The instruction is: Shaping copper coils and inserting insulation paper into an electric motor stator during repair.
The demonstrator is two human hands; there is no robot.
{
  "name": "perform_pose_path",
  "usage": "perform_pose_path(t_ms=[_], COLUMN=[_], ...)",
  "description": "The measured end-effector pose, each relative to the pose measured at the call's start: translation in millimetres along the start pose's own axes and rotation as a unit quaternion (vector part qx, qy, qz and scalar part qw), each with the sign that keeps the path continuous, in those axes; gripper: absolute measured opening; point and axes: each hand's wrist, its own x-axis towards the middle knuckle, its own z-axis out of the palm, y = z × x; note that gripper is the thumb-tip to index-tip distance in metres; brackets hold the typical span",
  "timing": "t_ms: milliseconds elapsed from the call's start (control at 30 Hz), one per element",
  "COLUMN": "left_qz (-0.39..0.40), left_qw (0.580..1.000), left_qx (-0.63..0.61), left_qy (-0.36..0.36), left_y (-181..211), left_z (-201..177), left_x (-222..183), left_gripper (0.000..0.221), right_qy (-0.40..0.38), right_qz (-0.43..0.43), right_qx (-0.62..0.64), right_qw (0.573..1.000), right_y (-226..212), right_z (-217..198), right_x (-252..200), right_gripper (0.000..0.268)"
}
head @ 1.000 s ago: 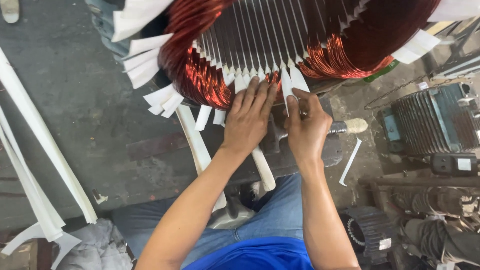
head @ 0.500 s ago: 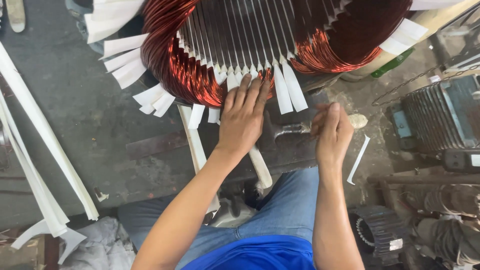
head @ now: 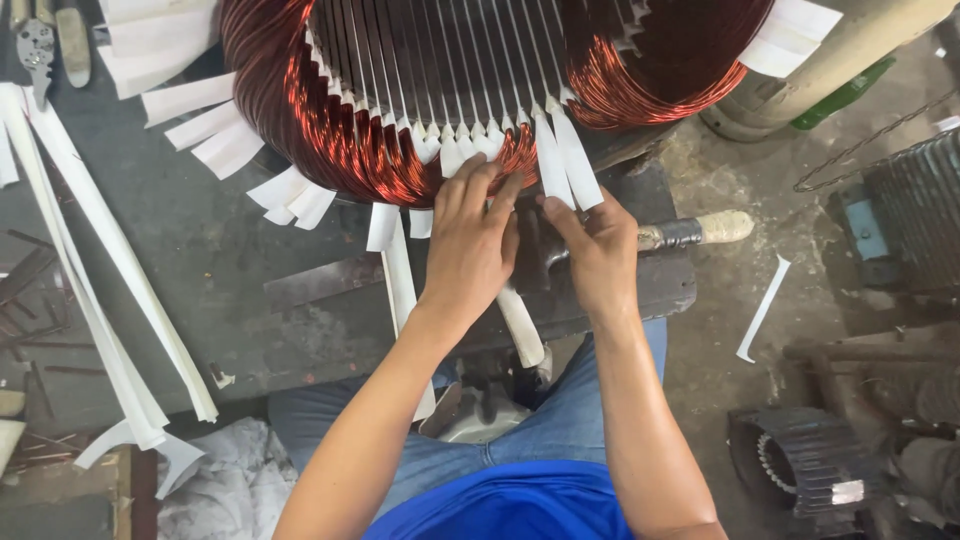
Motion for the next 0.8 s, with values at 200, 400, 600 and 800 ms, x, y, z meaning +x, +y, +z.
perform_pose_path(t_ms=[200,400,600,800], left_qz=[-0.009,0.007,-0.002,-0.191], left_qw=[0.999,0.998,0.999,0.976], left_qx=[0.011,-0.007,-0.044,0.012], left_qy=[-0.037,-0.068,-0.018,0.103], left_y=[5,7,-6,-36], left_z=[-10,-26,-89,-186], left_x=[4,-3,-59,-158], left_gripper=[0.051,0.061,0.038,0.014], right_qy=[-0.012,-0.066,-0.073,-0.118], right_qz=[0.008,0.024,-0.034,0.045], right_qx=[0.05,0.008,-0.105,-0.18], right_qw=[0.999,0.998,0.991,0.976], right_y=[-18,6,13,-10], right_z=[2,-22,-52,-7], right_x=[1,-8,-33,-70], right_gripper=[0.023,0.038,0.044,0.016])
